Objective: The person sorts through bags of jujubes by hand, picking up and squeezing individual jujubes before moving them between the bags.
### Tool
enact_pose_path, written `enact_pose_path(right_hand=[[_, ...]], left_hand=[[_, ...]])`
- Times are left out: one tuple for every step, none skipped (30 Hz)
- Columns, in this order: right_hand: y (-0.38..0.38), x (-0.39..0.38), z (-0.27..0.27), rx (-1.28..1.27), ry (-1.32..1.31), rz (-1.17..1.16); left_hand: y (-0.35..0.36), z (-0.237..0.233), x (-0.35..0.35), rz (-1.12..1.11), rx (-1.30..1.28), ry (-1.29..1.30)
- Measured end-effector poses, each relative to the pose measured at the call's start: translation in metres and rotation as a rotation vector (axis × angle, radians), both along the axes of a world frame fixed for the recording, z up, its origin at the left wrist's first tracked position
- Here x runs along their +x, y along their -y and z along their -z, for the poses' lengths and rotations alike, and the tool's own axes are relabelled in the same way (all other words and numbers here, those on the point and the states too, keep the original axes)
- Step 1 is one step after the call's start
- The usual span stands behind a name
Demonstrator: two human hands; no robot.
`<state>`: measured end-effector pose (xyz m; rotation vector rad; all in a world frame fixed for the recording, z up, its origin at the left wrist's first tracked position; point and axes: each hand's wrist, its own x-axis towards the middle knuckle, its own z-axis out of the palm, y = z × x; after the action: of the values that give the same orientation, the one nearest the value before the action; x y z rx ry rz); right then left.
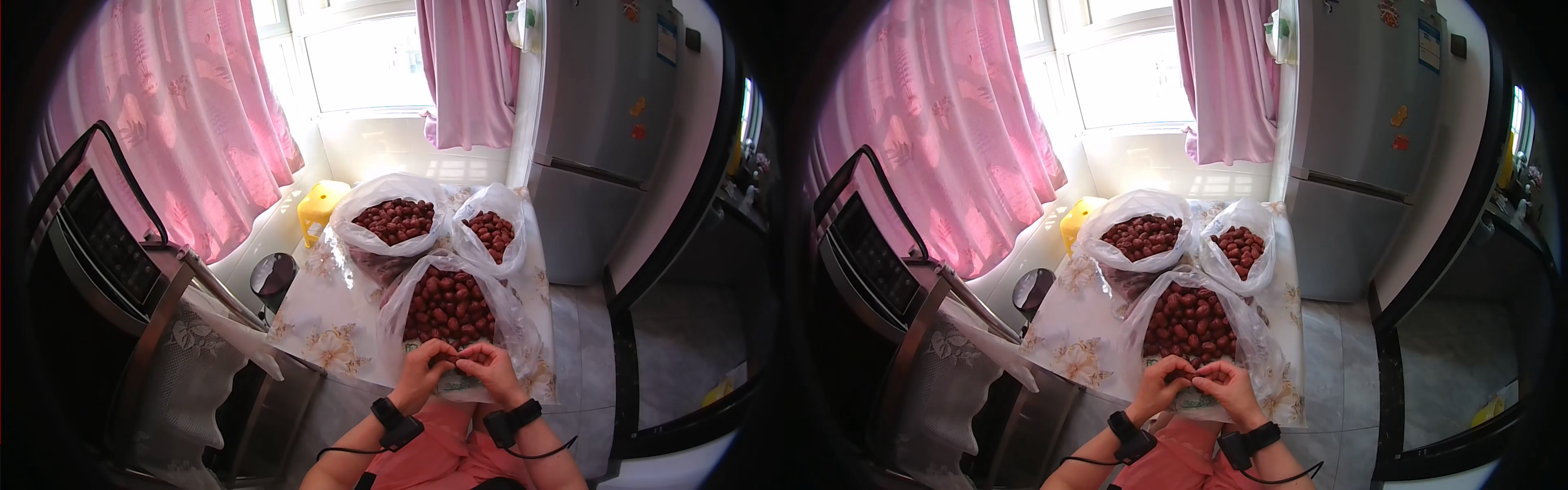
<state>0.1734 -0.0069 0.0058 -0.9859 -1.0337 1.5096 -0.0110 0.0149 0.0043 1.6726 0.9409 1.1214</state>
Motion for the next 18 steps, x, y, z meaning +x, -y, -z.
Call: enact_pose_path(right_hand=[[0.000, 0.000, 0.000, 0.005, 0.010, -0.002], [0.000, 0.000, 0.000, 0.011, 0.019, -0.003], [0.000, 0.000, 0.000, 0.010, 0.019, -0.004], [0.000, 0.000, -0.002, 0.013, 0.025, -0.004], [0.001, 0.000, -0.003, 0.017, 0.030, -0.005], [0.000, 0.000, -0.003, 0.016, 0.030, -0.006], [0.000, 0.000, -0.003, 0.009, 0.035, -0.005], [0.000, 0.001, -0.003, 0.001, 0.041, -0.003], [0.000, 0.000, -0.002, 0.000, 0.041, -0.003], [0.000, 0.000, -0.002, 0.002, 0.025, -0.001], [0.000, 0.000, -0.002, 0.004, 0.009, 0.001], [0.000, 0.000, -0.002, 0.003, 0.009, 0.001], [0.000, 0.000, -0.001, 0.010, 0.000, -0.006], [0.000, 0.000, 0.000, 0.017, -0.008, -0.012], [0.000, 0.000, 0.001, 0.015, -0.009, -0.012], [-0.001, 0.000, 0.001, 0.017, 0.014, -0.004], [-0.001, 0.000, 0.002, 0.017, 0.038, 0.004], [-0.002, 0.001, 0.001, 0.010, 0.038, 0.005]], left_hand=[[0.000, -0.001, 0.000, 0.002, 0.015, 0.006], [0.000, -0.001, 0.000, 0.004, 0.029, 0.013], [-0.001, 0.000, 0.000, 0.003, 0.028, 0.013], [-0.002, 0.001, -0.001, 0.018, 0.052, 0.015], [-0.003, 0.002, -0.002, 0.032, 0.076, 0.018], [-0.002, 0.001, -0.002, 0.031, 0.076, 0.017], [-0.002, 0.000, -0.002, 0.036, 0.052, 0.029], [-0.001, -0.002, -0.002, 0.042, 0.027, 0.042], [0.000, -0.004, -0.001, 0.042, 0.026, 0.041], [0.002, -0.007, 0.000, 0.027, -0.006, 0.054], [0.003, -0.008, 0.000, 0.013, -0.038, 0.068], [0.003, -0.007, 0.000, 0.013, -0.039, 0.067], [0.001, -0.004, -0.001, 0.031, -0.020, 0.054], [0.000, -0.001, -0.002, 0.048, -0.002, 0.041], [-0.001, 0.003, -0.003, 0.049, -0.003, 0.041], [-0.003, 0.008, -0.003, 0.051, -0.004, 0.083], [-0.003, 0.010, -0.003, 0.053, -0.008, 0.126], [-0.004, 0.012, -0.004, 0.053, -0.014, 0.126]])
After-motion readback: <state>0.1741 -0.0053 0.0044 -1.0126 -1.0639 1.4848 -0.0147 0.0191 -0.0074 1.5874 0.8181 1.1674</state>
